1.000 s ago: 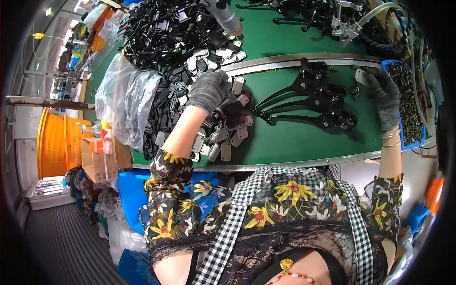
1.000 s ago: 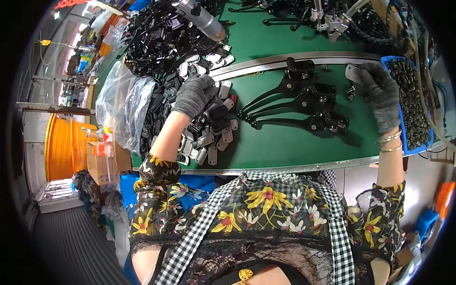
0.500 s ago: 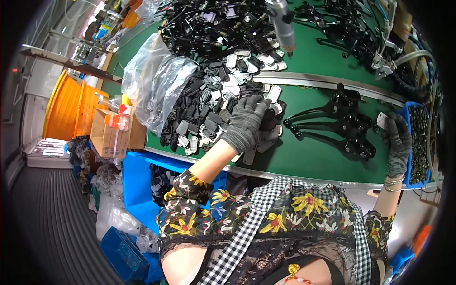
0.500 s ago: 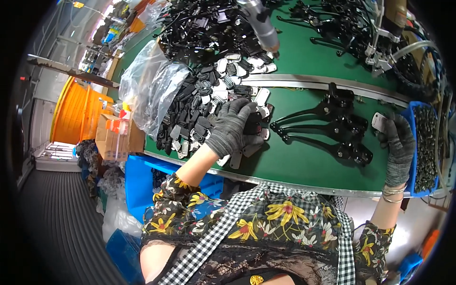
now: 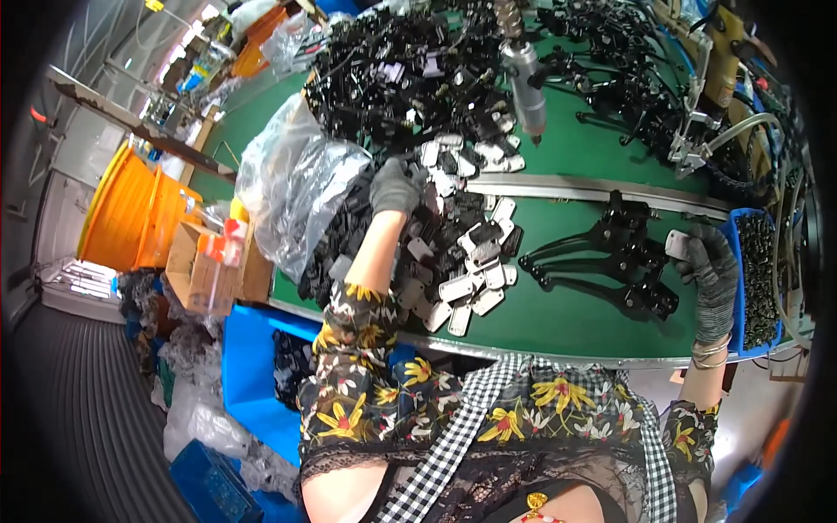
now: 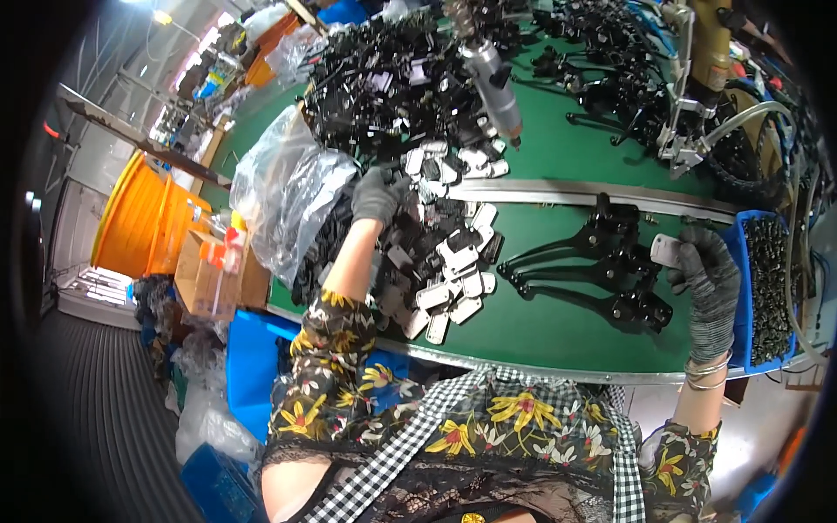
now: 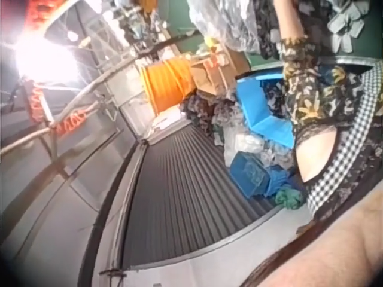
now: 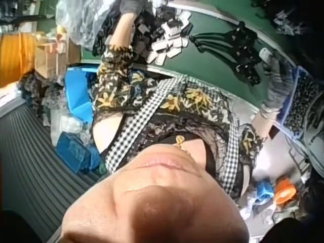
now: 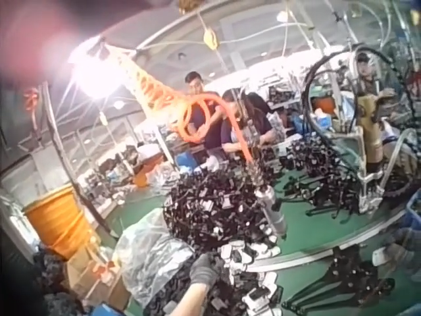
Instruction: Assembling small black components at a factory workbench using a pneumatic screwdriver.
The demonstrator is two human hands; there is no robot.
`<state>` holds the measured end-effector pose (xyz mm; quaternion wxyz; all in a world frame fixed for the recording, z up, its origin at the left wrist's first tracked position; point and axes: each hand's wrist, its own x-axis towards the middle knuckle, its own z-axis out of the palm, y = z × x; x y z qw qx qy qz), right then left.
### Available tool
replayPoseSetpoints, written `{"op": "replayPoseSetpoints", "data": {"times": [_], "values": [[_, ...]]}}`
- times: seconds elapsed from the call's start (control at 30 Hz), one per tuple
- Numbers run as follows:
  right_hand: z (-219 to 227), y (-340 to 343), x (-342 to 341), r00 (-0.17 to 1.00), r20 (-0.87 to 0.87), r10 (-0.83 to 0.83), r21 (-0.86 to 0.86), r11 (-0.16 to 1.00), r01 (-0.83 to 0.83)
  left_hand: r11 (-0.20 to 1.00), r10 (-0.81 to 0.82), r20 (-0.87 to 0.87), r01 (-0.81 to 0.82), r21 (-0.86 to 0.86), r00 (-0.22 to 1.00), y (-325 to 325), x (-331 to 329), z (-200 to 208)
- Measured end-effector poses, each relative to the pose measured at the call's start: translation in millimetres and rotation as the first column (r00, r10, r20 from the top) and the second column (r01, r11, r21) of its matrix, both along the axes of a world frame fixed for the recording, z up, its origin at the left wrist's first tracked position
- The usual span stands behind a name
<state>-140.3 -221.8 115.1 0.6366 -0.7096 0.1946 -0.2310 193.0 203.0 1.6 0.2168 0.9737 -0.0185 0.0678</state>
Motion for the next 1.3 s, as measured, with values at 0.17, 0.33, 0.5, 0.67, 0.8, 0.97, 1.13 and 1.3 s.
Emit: {"op": "replayPoseSetpoints", "data": {"times": [0.17, 0.33, 0.5, 0.67, 0.8, 0.97, 1.13, 1.3], "values": [[-10, -3, -3, 0.999, -0.024, -0.037, 0.057, 0.998, 0.038, 0.996, -0.038, -0.255, 0.017, -0.083, 0.966, -36, 6, 13], [2, 10, 3, 0.996, 0.034, 0.078, 0.095, 0.992, -0.081, 0.231, -0.256, -0.434, -0.381, -0.895, 0.864, 34, 47, -46], [2, 10, 7, 0.990, 0.069, 0.124, 0.127, 0.983, -0.132, 0.971, -0.163, -0.137, 0.183, 0.151, 0.977, 19, 12, -11], [-2, 11, 8, 0.991, 0.054, 0.123, 0.144, 0.981, -0.130, 0.886, -0.256, -0.076, 0.266, 0.380, 0.964, -20, -19, 35], [-2, 13, 5, 0.991, 0.049, 0.126, 0.124, 0.984, -0.132, 0.950, -0.307, 0.127, 0.312, -0.017, 0.943, 11, 8, -20], [-7, 12, 4, 0.990, 0.044, 0.131, 0.148, 0.980, -0.136, 0.967, -0.253, 0.110, 0.247, 0.070, 0.961, -2, -24, 13], [-11, 22, 13, 0.991, 0.063, 0.122, 0.127, 0.984, -0.129, 0.259, -0.427, -0.185, -0.076, -0.963, 0.885, -67, -76, 81], [4, 53, 34, 0.973, 0.097, 0.209, 0.081, 0.973, -0.217, 0.294, -0.775, 0.214, 0.639, -0.711, 0.595, -165, -190, 145]]}}
